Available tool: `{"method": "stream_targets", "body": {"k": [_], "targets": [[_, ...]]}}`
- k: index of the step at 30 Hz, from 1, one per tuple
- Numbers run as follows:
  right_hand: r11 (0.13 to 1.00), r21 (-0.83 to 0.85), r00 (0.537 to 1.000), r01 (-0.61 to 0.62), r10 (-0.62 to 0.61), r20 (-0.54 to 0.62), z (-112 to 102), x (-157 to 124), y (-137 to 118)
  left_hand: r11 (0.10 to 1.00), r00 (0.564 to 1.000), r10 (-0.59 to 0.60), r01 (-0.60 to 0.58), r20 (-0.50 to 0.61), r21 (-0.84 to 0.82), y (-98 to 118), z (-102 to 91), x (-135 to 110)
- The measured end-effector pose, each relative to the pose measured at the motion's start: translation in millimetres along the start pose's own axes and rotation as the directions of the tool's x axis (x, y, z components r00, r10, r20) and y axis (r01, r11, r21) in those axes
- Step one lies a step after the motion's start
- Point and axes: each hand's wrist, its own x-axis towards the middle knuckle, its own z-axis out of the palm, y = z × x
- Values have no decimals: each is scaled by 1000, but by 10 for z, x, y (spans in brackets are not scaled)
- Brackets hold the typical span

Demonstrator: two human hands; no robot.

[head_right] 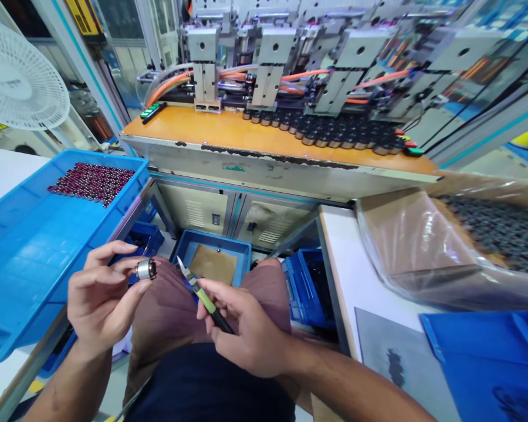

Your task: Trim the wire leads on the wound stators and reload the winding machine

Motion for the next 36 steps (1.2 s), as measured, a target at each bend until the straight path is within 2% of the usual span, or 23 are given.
{"method": "stream_targets", "body": {"k": [3, 9, 16, 21, 24, 28, 36], "targets": [[1000, -14, 999, 8, -8, 35, -33, -43, -45, 997, 1000, 0, 1, 16, -71, 5, -3, 25], [997, -34, 990, 67, -62, 127, 0, -41, -191, 999, 1000, 20, -20, -2, -42, 32, 28, -19], [993, -80, 988, 84, -73, 134, 30, 5, -212, 998, 1000, -5, 5, -4, -56, 56, 16, -77], [996, -42, 986, 82, -75, 149, 35, 30, -233, 991, 996, -77, 80, 39, -106, 109, -3, -71], [998, 8, 986, 60, -60, 157, 39, 27, -251, 997, 994, -83, 83, 69, 0, 130, -38, -37], [999, 33, 987, 40, -45, 157, 27, -13, -246, 976, 994, 22, -44, 104, 214, 144, -78, 22], [1000, 6, 987, 22, -23, 160, 21, -107, -245, 931, 985, 121, -154, 119, 330, 130, -71, 23]]}}
